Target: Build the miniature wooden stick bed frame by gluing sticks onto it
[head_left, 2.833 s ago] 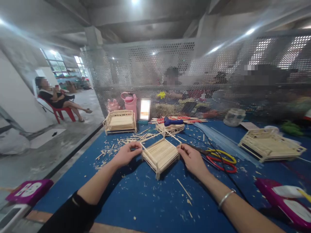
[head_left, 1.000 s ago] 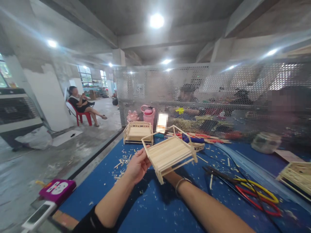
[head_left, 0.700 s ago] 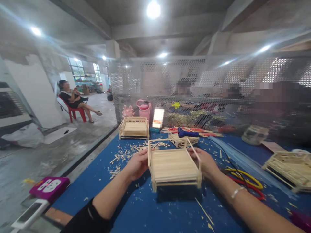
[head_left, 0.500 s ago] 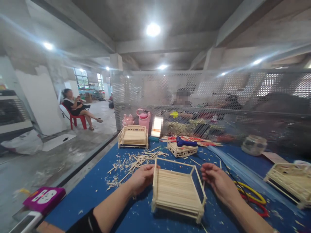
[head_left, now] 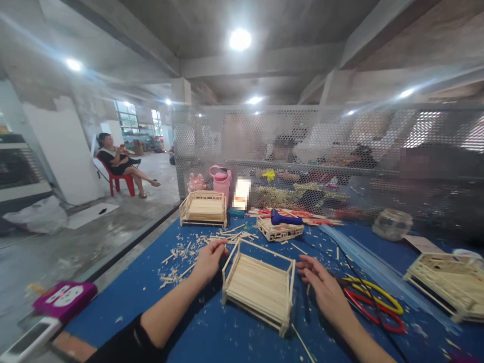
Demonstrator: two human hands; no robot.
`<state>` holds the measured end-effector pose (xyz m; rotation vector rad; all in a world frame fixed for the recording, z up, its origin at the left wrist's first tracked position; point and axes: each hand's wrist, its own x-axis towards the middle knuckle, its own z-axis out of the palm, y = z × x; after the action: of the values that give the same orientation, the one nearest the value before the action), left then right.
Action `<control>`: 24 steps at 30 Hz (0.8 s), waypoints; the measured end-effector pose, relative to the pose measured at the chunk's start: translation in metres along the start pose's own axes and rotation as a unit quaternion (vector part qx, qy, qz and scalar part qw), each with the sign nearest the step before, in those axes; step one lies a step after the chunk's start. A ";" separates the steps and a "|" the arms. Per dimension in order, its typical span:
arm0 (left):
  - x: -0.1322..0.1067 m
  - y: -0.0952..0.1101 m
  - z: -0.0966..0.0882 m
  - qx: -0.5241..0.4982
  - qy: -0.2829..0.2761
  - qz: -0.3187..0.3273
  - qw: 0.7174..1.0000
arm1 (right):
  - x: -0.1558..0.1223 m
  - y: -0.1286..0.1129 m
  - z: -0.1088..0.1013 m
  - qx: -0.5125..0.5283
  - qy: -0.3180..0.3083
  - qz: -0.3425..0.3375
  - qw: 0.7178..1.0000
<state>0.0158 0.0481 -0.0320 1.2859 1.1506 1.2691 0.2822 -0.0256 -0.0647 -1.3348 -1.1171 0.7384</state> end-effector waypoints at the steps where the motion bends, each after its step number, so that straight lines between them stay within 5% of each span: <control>1: -0.001 0.001 -0.004 0.009 0.024 0.005 1.000 | -0.001 0.000 -0.002 -0.019 0.003 -0.004 1.000; 6: -0.028 0.010 -0.025 0.058 0.091 0.034 0.994 | -0.008 -0.006 -0.005 -0.086 -0.007 -0.011 0.996; 10: -0.067 0.015 -0.025 0.109 0.136 0.090 0.981 | -0.016 -0.015 -0.003 -0.109 -0.014 -0.022 0.994; 16: -0.092 0.010 -0.011 0.303 0.138 0.365 0.870 | -0.020 -0.022 -0.003 -0.124 -0.015 -0.044 0.991; 24: -0.092 0.010 -0.007 0.374 0.139 0.414 0.818 | -0.020 -0.019 -0.004 -0.136 -0.020 -0.055 0.989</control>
<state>0.0074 -0.0444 -0.0309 2.4379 1.4257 1.7312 0.2755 -0.0483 -0.0497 -1.4761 -1.3485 0.5464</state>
